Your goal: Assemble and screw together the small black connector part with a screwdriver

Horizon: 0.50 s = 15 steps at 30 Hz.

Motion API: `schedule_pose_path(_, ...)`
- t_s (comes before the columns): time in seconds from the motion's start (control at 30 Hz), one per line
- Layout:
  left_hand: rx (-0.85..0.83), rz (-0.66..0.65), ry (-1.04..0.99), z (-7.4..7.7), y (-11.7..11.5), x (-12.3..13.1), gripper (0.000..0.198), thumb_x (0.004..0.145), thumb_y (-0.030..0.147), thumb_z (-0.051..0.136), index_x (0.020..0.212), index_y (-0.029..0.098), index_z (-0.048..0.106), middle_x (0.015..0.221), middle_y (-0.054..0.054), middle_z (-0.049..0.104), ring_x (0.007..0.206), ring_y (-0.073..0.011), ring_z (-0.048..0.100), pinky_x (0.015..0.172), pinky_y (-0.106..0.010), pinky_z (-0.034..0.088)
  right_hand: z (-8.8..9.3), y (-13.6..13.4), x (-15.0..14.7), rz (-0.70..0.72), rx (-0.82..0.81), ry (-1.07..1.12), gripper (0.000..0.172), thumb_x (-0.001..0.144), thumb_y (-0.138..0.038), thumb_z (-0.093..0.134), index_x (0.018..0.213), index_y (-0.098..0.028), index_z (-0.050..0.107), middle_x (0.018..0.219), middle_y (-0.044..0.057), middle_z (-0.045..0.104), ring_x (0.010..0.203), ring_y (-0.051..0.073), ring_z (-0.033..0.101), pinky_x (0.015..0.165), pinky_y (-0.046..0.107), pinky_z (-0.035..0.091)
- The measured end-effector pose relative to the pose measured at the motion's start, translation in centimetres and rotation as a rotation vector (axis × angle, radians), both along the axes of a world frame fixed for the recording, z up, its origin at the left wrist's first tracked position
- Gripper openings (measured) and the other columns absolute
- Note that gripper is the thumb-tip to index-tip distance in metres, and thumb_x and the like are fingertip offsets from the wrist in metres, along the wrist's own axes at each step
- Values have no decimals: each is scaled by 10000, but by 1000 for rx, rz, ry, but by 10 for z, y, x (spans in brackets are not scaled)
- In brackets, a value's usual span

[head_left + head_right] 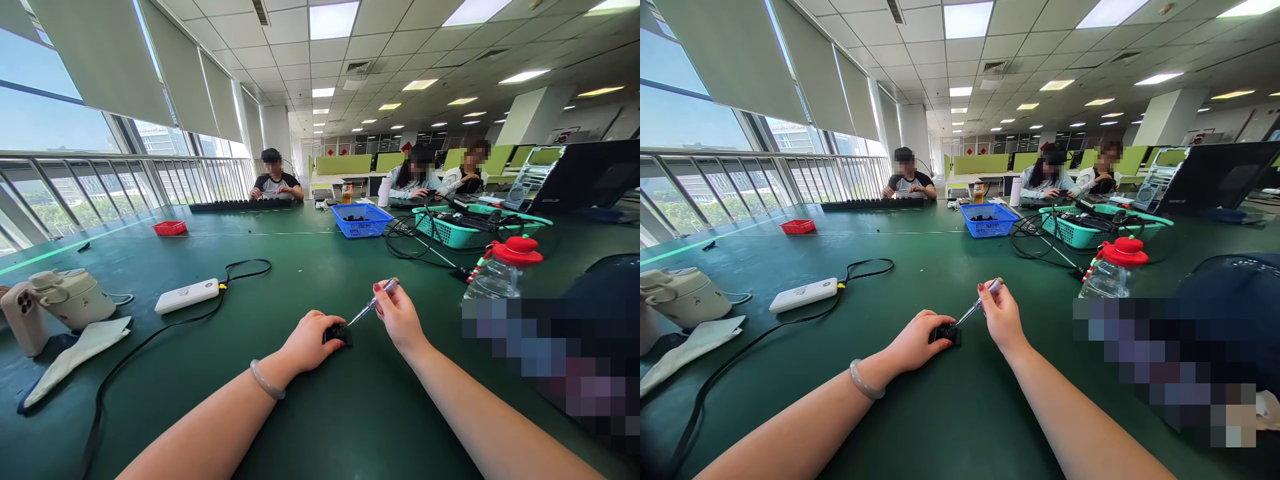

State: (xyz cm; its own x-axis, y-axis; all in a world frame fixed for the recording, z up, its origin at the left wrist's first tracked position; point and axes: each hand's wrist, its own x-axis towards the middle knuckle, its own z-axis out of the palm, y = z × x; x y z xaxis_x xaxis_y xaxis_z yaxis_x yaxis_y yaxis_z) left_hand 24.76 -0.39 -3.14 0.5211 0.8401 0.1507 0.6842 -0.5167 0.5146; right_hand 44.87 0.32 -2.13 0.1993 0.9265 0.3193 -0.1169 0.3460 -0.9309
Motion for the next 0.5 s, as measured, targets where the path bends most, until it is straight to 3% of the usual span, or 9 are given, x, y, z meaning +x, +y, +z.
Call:
schedule_pose_path(0.1,0,33,-8,-2,0,0,457,801,316,708,1246,237,643,1121,-74,687,1150,-261,554,1022,-406,453,2,-13,-4,-71,174,-290,301,883,-516,580,811,-236,498,560,-70,414,467,95,364,463,245,318)
schedule_pose_path(0.23,36,24,-17,-4,2,0,364,787,301,725,1144,237,688,1069,-52,712,1118,-263,567,1001,-400,455,9,-31,-11,-57,414,-600,106,929,-302,496,849,-243,459,541,-81,422,409,88,351,454,243,310)
schedule_pose_path(0.37,74,2,-18,-4,3,1,265,824,327,695,1070,229,709,1019,-44,731,1060,-257,586,971,-395,457,13,-38,-16,-29,635,-808,98,899,-221,494,824,-247,437,527,-86,398,401,92,348,461,239,305)
schedule_pose_path(0.5,86,-16,-24,-4,2,2,232,831,312,685,1046,229,714,981,-32,735,1028,-247,588,952,-382,460,11,-35,-16,-45,662,-836,107,907,-216,488,823,-245,428,530,-89,394,399,89,355,452,224,308)
